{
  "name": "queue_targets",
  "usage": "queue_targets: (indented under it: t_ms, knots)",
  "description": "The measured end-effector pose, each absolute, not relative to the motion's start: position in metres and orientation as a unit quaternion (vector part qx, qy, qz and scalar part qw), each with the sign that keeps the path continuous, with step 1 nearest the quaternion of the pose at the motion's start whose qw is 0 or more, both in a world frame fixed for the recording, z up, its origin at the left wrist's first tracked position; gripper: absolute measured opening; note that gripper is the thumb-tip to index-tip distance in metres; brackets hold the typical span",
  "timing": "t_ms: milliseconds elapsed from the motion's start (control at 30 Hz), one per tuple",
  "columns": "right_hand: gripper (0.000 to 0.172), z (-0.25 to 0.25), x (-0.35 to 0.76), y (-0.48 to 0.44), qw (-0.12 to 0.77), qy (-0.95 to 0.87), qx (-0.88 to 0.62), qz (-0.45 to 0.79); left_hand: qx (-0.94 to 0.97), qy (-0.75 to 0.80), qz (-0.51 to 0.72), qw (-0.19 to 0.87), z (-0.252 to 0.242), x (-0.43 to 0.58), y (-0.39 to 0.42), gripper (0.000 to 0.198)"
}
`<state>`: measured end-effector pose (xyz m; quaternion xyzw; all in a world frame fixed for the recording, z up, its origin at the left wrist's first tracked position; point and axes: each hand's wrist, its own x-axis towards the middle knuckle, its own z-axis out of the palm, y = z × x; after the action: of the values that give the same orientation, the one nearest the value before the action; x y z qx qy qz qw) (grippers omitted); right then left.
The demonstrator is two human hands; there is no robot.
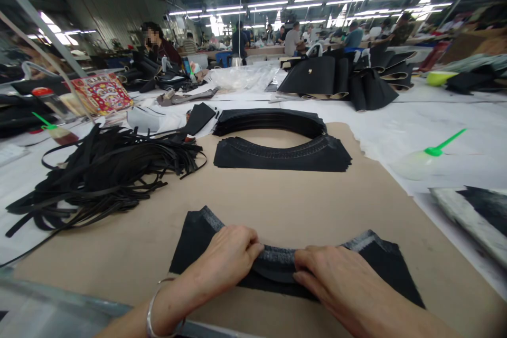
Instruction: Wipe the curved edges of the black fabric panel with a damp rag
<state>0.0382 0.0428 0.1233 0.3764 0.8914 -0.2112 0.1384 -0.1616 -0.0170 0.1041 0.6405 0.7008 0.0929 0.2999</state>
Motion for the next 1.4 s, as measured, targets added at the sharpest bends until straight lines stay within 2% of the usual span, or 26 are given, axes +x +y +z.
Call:
queue_targets:
  t_ms: [133, 300, 967, 1200, 1400]
  knots:
    - [0.022, 0.115, 0.04, 0.04, 0.124, 0.895, 0.394, -0.17, 0.612, 0.706, 0.107, 0.341, 0.102, -0.162, -0.019, 0.02]
    - [0.023, 0.117, 0.033, 0.042, 0.154, 0.889, 0.404, -0.152, 0.598, 0.716, 0.1, 0.345, 0.101, -0.161, -0.021, 0.012]
    - [0.021, 0.125, 0.031, 0.043, 0.144, 0.884, 0.388, -0.218, 0.601, 0.704, 0.109, 0.363, 0.101, -0.161, -0.021, 0.02]
    - [0.024, 0.135, 0.04, 0.038, 0.195, 0.871, 0.388, -0.23, 0.606, 0.701, 0.098, 0.364, 0.104, -0.164, -0.022, 0.028]
    - [0.027, 0.14, 0.051, 0.035, 0.196, 0.859, 0.404, -0.247, 0.599, 0.686, 0.117, 0.397, 0.104, -0.171, -0.02, 0.029]
